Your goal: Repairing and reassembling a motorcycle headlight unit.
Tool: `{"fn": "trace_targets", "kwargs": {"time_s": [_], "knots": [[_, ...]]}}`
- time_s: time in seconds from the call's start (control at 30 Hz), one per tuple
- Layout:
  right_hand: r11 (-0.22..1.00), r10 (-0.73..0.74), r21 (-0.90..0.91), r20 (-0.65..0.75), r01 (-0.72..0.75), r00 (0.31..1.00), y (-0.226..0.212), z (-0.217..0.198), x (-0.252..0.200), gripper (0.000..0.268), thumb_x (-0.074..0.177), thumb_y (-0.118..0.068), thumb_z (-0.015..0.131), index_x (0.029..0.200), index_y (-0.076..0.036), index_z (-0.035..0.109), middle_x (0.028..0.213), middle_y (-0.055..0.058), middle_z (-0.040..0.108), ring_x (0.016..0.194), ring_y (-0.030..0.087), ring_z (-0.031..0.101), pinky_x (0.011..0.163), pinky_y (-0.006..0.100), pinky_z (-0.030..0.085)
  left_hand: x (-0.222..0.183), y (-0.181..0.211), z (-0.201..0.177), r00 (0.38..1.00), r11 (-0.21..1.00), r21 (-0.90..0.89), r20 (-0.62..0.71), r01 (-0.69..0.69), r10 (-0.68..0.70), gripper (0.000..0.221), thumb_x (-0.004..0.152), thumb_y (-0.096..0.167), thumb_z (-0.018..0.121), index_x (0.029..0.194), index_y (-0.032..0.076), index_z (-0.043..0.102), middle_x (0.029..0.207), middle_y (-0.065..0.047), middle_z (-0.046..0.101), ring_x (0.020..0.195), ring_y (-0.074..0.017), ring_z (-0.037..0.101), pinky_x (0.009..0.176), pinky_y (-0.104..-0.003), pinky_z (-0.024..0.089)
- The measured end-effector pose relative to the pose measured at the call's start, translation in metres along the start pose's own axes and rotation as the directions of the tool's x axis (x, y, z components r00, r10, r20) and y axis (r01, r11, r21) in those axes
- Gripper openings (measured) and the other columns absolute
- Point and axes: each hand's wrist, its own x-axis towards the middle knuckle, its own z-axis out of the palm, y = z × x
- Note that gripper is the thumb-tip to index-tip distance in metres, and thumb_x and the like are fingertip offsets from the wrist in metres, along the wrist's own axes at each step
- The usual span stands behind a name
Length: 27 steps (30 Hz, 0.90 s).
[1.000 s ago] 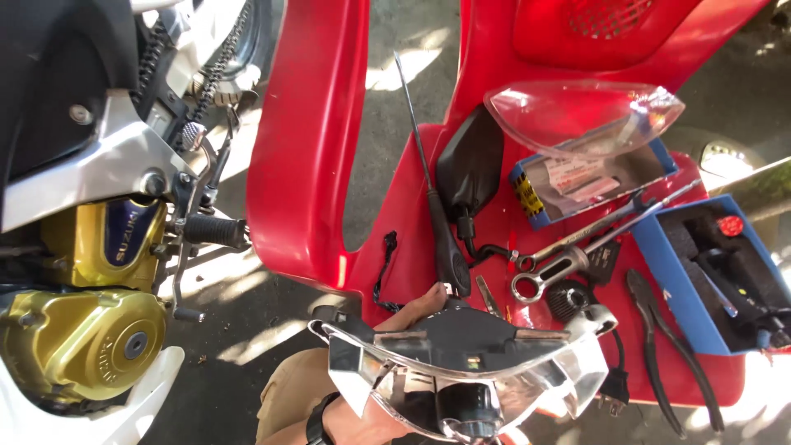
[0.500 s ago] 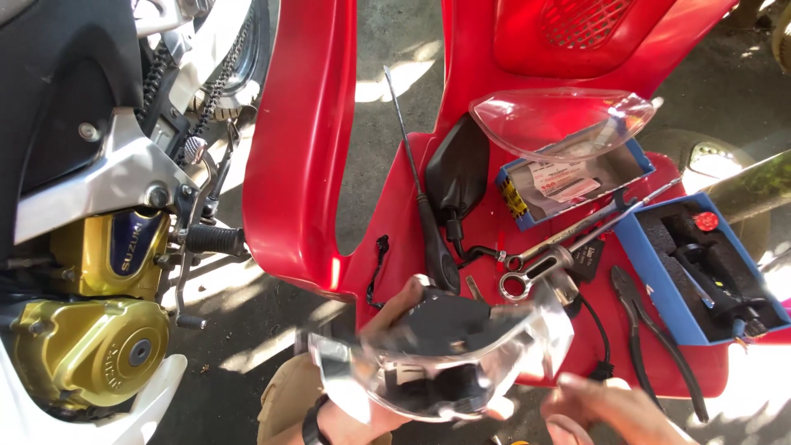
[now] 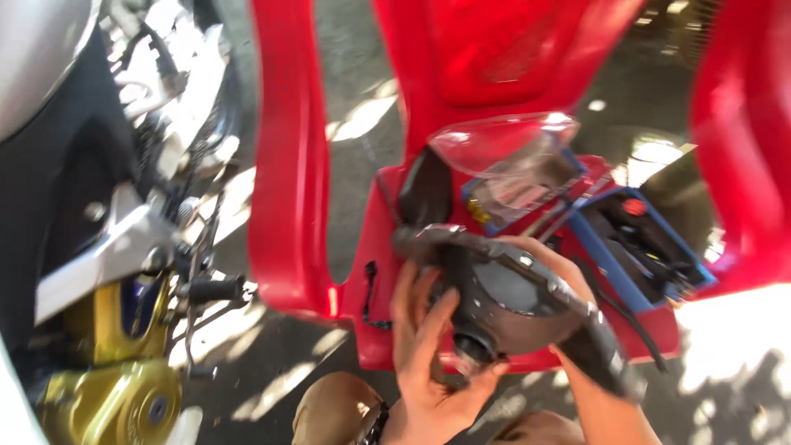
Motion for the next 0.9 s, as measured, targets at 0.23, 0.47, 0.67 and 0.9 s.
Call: {"fn": "trace_targets", "kwargs": {"time_s": [0.23,0.47,0.67,0.9], "knots": [[0.950,-0.039,0.310,-0.027,0.046,0.999,0.054,-0.037,-0.011,0.054,0.080,-0.019,0.078,0.128,0.002,0.064,0.116,0.009,0.074,0.104,0.016,0.069,0.092,0.034,0.057,0.004,0.010,0.008,0.997,0.942,0.336,-0.072,0.007,0.019,0.078,0.069,0.021,0.093,0.137,0.010,0.057,0.151,-0.021,0.034,0.137,-0.0379,0.049,0.113,-0.049,0.045],[0.821,0.000,0.571,-0.008,0.005,1.000,0.077,-0.032,-0.011,0.051,0.086,-0.024,0.074,0.129,0.002,0.064,0.120,0.013,0.072,0.107,0.020,0.069,0.094,0.038,0.057,0.008,0.017,0.009,0.992,0.924,0.378,-0.128,0.049,0.000,0.088,0.062,0.021,0.096,0.137,0.009,0.052,0.145,-0.020,0.034,0.137,-0.0391,0.041,0.109,-0.048,0.045],[0.652,0.028,0.756,0.049,-0.056,0.998,0.088,-0.019,-0.009,0.050,0.091,-0.029,0.071,0.130,0.002,0.064,0.123,0.015,0.071,0.109,0.023,0.070,0.097,0.041,0.056,0.009,0.022,0.007,0.992,0.936,0.347,-0.121,0.063,-0.022,0.090,0.063,0.018,0.098,0.139,0.008,0.050,0.146,-0.020,0.034,0.136,-0.0368,0.043,0.109,-0.046,0.048],[0.404,0.031,0.906,0.121,-0.123,0.992,0.087,-0.002,-0.010,0.049,0.097,-0.034,0.067,0.131,0.002,0.064,0.127,0.018,0.070,0.111,0.027,0.070,0.099,0.044,0.056,0.002,0.020,0.008,0.991,0.967,0.240,-0.119,0.087,-0.059,0.094,0.063,0.013,0.097,0.142,0.006,0.047,0.149,-0.020,0.029,0.136,-0.0335,0.045,0.102,-0.040,0.057]]}}
